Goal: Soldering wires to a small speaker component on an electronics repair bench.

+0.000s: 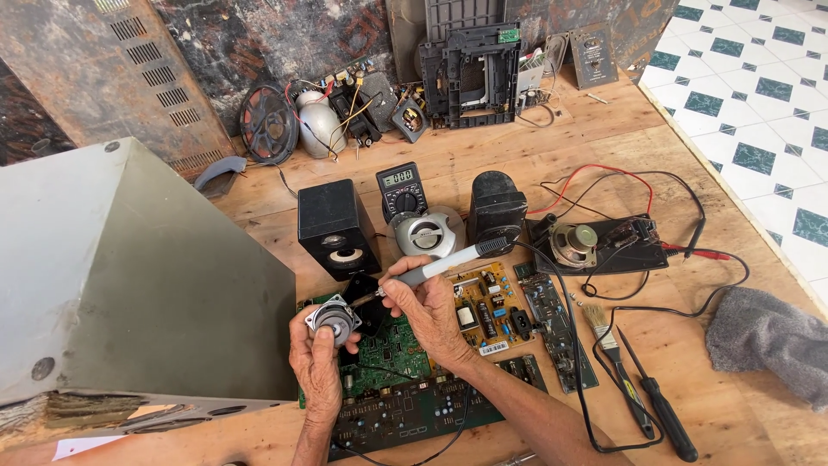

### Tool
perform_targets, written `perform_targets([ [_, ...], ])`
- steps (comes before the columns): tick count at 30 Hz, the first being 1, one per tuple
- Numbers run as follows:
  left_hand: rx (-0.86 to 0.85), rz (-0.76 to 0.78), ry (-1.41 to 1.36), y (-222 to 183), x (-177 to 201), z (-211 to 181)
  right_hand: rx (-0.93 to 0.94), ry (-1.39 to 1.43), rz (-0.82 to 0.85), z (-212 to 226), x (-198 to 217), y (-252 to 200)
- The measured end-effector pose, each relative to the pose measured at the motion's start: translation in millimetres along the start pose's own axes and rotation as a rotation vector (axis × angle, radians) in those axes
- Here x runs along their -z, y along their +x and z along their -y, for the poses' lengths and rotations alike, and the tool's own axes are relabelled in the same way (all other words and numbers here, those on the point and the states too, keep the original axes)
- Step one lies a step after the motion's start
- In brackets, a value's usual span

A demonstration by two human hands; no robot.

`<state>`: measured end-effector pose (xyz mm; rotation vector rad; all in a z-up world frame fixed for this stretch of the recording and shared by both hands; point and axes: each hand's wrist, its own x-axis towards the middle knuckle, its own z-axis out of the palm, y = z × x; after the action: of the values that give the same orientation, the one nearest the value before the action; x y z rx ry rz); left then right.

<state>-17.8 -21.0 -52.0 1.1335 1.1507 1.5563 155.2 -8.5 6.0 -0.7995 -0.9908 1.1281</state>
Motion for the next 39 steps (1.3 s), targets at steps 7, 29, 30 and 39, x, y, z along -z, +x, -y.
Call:
perform_targets([
  [7,0.012,0.001,-0.019,1,2,3,0.047,-0.094,0.007,11,-4,-2],
  [29,0.028,-0.011,-0.049,2,2,5,0.151,-0.137,0.069,15,-6,-5],
  [30,0.026,-0.009,-0.051,2,3,5,0.158,-0.141,0.068,13,-5,-5],
  [39,0.025,0.000,-0.037,2,1,-1,0.155,-0.167,0.063,16,-6,-5],
])
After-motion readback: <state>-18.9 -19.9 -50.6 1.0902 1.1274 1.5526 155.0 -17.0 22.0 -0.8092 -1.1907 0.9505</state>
